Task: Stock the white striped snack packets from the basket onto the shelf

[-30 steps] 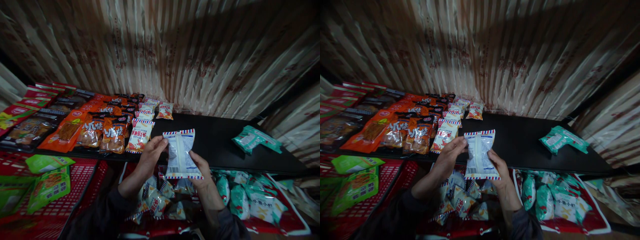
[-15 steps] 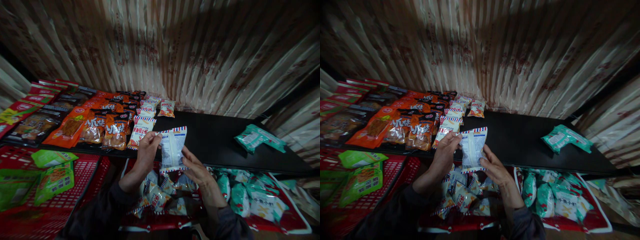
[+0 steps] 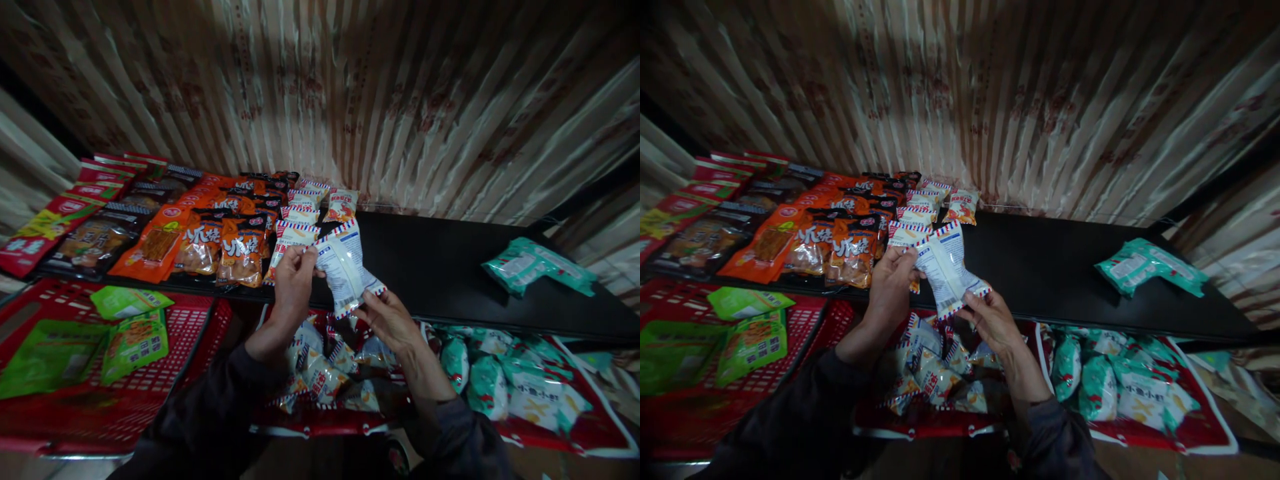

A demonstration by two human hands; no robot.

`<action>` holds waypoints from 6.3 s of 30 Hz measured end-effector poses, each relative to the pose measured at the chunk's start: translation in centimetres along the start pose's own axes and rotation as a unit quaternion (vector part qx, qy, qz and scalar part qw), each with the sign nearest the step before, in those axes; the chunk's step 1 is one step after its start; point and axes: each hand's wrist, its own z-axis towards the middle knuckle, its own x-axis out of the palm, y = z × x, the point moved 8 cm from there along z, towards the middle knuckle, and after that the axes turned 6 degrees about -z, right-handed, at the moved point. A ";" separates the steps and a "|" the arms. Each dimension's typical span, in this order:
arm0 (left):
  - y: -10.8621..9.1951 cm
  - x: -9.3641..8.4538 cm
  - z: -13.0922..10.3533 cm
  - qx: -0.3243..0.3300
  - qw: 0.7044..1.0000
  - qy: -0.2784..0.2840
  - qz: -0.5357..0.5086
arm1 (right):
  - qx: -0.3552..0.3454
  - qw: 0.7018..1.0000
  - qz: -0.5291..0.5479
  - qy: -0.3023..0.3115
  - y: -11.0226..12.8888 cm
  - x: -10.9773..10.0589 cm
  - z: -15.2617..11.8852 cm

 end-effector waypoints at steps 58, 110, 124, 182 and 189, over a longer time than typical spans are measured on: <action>-1.3 1.1 -1.2 -0.051 0.996 0.050 -0.044 | -0.337 0.914 -0.127 -0.189 7.6 -3.2 -3.3; 4.4 4.9 -5.6 -0.214 0.939 0.268 0.000 | -0.133 0.974 0.039 -0.180 4.8 -1.6 -1.6; 4.2 4.5 -5.2 -0.196 0.946 0.254 0.052 | -0.139 0.970 0.047 -0.194 4.8 -1.3 -1.6; 1.2 1.6 -0.5 -0.099 0.989 0.081 -0.079 | -0.096 0.992 -0.067 -0.038 2.5 1.3 -1.0; 1.1 2.9 -1.5 -0.128 0.980 0.129 -0.079 | -0.125 0.986 -0.076 -0.076 3.0 0.4 -0.8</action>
